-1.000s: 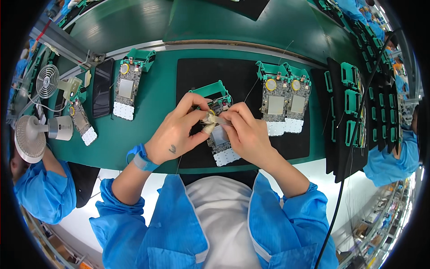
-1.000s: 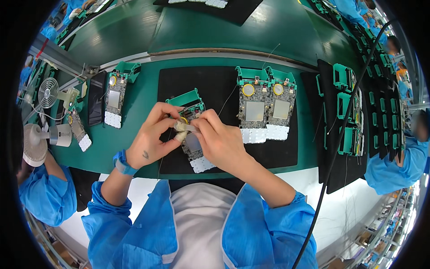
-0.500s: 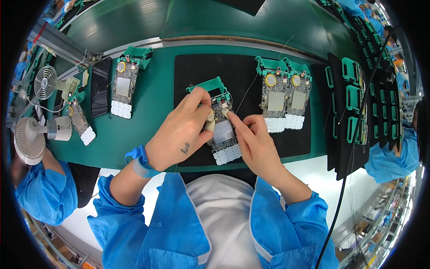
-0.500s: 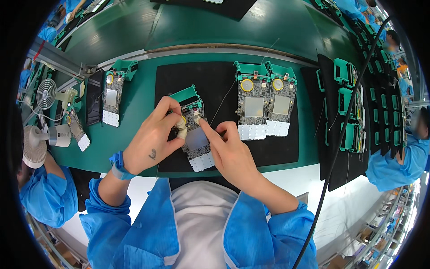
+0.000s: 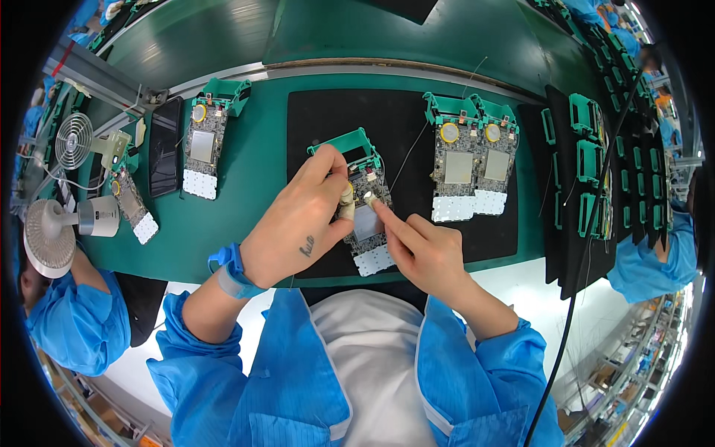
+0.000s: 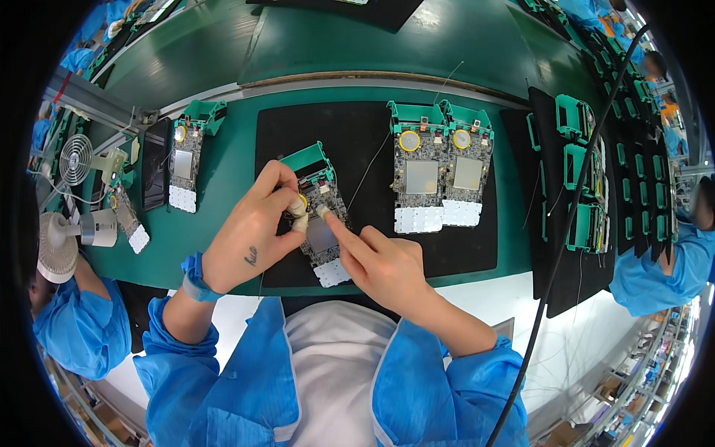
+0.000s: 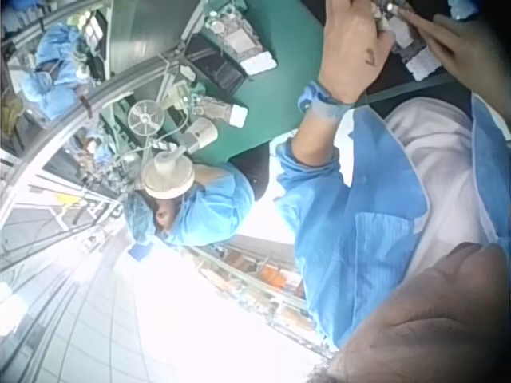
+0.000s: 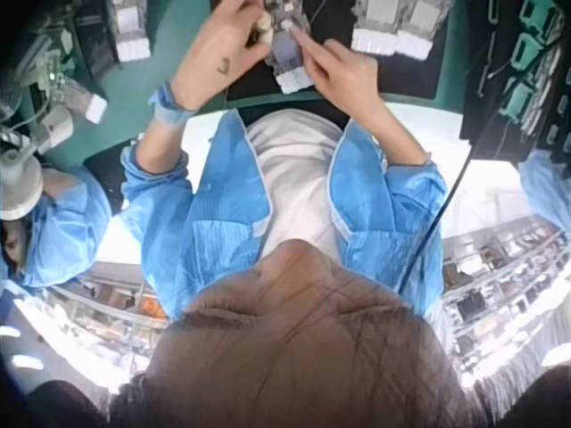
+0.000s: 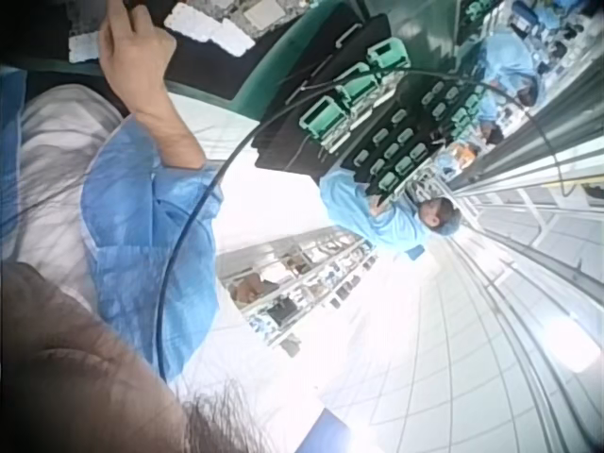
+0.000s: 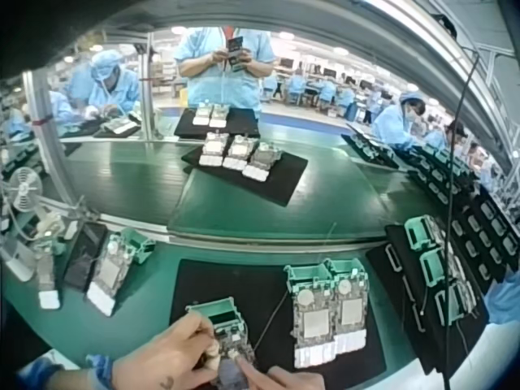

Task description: The worker is assembling electronic components into a housing and onto a circuit board at a factory workstation.

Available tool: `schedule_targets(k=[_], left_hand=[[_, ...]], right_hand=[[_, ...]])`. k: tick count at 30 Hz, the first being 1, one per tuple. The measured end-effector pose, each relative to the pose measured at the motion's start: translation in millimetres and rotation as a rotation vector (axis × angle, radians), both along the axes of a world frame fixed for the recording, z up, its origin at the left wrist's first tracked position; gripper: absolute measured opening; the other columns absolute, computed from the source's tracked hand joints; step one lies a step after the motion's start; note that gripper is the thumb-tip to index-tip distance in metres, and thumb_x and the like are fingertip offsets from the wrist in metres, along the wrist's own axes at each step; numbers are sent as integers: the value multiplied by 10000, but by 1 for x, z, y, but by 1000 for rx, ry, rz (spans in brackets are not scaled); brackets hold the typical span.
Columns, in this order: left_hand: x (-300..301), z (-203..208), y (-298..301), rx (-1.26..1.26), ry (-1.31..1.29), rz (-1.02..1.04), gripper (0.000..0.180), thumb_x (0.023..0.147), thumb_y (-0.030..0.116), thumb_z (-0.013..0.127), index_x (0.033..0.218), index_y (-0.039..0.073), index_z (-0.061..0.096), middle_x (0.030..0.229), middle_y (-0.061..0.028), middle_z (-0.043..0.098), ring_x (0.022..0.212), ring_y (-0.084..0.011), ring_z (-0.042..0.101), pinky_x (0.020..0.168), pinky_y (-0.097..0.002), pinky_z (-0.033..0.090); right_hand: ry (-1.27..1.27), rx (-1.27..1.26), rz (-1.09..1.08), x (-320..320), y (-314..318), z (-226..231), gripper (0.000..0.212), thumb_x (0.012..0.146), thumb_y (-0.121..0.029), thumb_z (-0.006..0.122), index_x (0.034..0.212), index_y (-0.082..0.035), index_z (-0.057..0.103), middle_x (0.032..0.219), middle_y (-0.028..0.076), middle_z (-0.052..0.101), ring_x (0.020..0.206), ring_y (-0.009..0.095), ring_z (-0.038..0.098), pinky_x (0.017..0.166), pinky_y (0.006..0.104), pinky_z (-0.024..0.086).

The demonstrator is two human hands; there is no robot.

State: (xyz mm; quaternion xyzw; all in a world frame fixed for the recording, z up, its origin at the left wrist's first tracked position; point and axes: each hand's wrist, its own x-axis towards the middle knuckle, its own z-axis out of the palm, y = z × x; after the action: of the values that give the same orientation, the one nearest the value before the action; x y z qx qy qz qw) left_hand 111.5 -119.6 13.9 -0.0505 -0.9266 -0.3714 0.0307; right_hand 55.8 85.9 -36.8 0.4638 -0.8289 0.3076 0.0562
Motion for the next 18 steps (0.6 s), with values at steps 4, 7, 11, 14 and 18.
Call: schedule_targets(k=[4,7,11,14,18], left_hand=[[0,1,0,-21,-26,-7,279,660,-43,695,876,-93,525,1043,-154,431,933,-325,544,757,-390,474],[1,-5,0,5,4,-9,283,657,-43,695,875,-93,522,1049,-158,429,949,-329,533,772,-389,473],[-1,-8,1,-5,21,-42,276,652,-49,695,863,-88,521,1056,-160,429,956,-333,525,784,-388,471],[0,-9,0,1,32,-29,275,649,-60,691,861,-82,518,1055,-160,435,954,-334,525,788,-384,470],[-6,-11,-7,37,47,-45,284,640,-59,695,860,-76,517,1046,-162,448,922,-338,535,763,-385,477]], right_hand=[[16,2,21,2,-2,-5,480,779,-27,668,1241,-153,637,582,0,412,407,120,427,380,282,360],[93,62,49,2,-3,-6,497,762,-57,682,1248,-145,629,621,-3,403,410,115,408,380,272,344],[233,146,65,4,-4,-6,549,711,-76,696,1253,-117,618,658,-4,391,409,109,379,379,254,319],[297,167,69,3,-5,-6,577,688,-73,689,1259,-101,609,654,-4,388,410,111,377,376,255,327],[102,44,67,-4,-2,-3,446,788,-90,662,1229,-115,602,633,32,454,471,169,525,416,301,405]])
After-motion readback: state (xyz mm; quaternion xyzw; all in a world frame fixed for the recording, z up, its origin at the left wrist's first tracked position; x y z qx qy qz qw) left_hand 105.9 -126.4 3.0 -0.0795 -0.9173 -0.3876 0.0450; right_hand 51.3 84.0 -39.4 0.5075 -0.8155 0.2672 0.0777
